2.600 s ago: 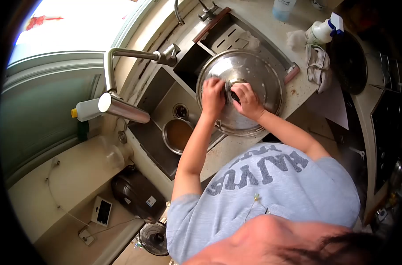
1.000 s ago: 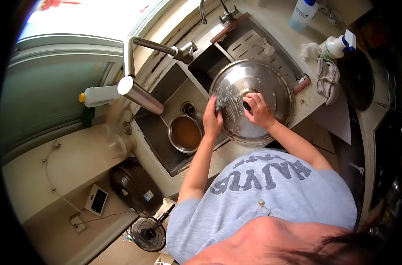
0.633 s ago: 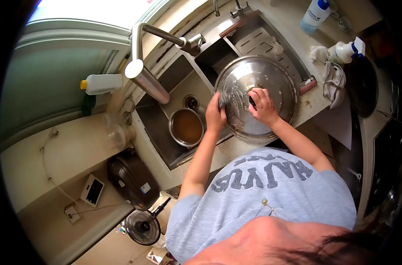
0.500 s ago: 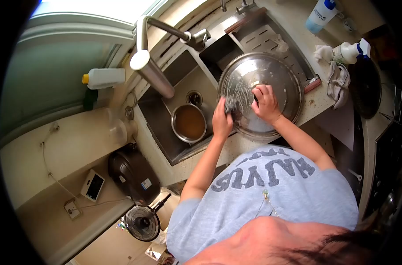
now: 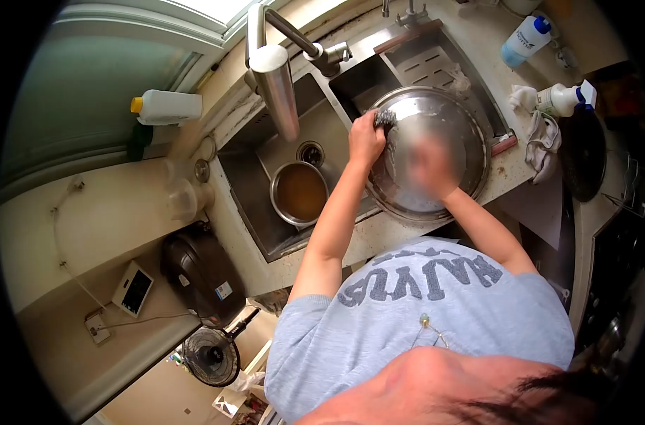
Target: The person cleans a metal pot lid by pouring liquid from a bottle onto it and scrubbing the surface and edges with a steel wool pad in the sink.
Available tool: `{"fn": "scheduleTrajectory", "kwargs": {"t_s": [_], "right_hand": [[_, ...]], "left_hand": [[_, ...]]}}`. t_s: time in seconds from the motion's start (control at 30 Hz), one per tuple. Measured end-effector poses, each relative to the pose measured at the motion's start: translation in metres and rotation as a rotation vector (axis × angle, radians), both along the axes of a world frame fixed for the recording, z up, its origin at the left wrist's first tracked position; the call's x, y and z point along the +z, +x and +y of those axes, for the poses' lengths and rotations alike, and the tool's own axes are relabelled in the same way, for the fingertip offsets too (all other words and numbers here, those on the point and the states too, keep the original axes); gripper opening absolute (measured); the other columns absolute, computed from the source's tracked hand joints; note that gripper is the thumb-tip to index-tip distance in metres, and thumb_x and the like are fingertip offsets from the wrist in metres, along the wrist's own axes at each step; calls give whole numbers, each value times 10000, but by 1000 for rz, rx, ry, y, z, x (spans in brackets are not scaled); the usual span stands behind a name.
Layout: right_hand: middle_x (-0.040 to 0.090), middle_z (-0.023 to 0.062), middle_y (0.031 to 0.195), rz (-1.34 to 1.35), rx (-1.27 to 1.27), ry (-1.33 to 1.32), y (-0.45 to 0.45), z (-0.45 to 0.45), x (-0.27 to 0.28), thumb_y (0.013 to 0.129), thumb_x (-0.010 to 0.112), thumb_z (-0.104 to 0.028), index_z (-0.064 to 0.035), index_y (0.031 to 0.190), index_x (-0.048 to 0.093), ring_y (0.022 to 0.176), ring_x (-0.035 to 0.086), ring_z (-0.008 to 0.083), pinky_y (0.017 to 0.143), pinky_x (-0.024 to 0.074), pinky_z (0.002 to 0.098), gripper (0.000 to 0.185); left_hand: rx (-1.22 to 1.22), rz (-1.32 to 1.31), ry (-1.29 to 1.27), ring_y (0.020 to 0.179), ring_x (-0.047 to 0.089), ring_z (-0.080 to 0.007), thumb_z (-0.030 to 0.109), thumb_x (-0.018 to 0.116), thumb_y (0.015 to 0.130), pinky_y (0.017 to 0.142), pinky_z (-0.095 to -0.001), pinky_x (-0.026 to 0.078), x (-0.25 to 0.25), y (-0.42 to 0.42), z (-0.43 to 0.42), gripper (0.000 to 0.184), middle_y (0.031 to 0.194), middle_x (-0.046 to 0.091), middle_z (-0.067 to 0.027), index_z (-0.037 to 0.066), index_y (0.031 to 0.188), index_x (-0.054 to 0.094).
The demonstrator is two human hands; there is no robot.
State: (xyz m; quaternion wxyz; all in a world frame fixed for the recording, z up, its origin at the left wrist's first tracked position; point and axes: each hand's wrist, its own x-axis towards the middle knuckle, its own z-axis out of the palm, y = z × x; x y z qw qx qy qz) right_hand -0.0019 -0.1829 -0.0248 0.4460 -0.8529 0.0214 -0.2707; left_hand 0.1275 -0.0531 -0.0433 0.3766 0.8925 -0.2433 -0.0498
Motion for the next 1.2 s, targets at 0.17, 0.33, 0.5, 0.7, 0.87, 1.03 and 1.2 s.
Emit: {"fn": "scheduleTrajectory", "kwargs": {"t_s": [0.17, 0.33, 0.5, 0.7, 0.87, 1.03, 1.2], "right_hand": [[506, 160, 680, 26, -11, -74, -3, -2, -23, 710, 576, -26, -38, 769, 559, 593, 488, 327, 537, 382, 423, 63], [494, 157, 676, 30, -8, -35, -7, 3, -15, 707, 573, -27, -40, 757, 552, 593, 479, 320, 532, 375, 422, 55], [499, 154, 689, 47, 4, -60, -5, -6, -21, 705, 580, -34, -39, 762, 552, 595, 481, 307, 533, 380, 413, 63], [475, 145, 661, -15, -34, -34, -6, 3, -16, 662, 580, -3, -41, 726, 536, 579, 459, 305, 536, 378, 397, 86], [468, 150, 658, 16, -40, -22, -8, 4, -18, 661, 579, 1, -40, 727, 534, 586, 458, 303, 534, 375, 397, 90], [496, 145, 727, 75, 25, -61, -7, -2, -19, 674, 591, -15, -48, 784, 537, 644, 480, 305, 584, 399, 400, 127], [515, 98, 904, 220, 18, -182, -14, -2, -30, 660, 628, -56, -81, 889, 512, 850, 492, 290, 763, 429, 387, 258]], "left_hand": [[73, 32, 59, 1004, 557, -389, 68, 546, 774, 875, -457, 445, 0, -58, 54, 373, 1049, 612, -217, 20, 1144, 556], [62, -48, 21, 991, 561, -382, 46, 546, 768, 877, -429, 447, 3, -38, 32, 358, 1016, 623, -214, 16, 1124, 570], [-35, -24, 39, 964, 561, -375, 62, 554, 771, 853, -428, 451, 7, -8, 10, 304, 987, 624, -201, 27, 1071, 581], [31, -6, 67, 975, 548, -377, 30, 566, 750, 859, -452, 445, 3, -82, 68, 386, 1026, 602, -205, 10, 1135, 539], [-45, -31, 67, 986, 554, -385, -8, 542, 754, 871, -442, 443, -1, -12, 21, 416, 1062, 603, -214, -2, 1171, 530], [14, -43, 46, 962, 546, -390, -8, 541, 745, 853, -454, 447, 1, -69, 65, 395, 1011, 606, -209, 8, 1140, 541], [16, -56, -8, 972, 558, -383, 19, 544, 751, 867, -433, 447, 3, -30, 31, 323, 1004, 622, -208, 10, 1072, 577]]}}
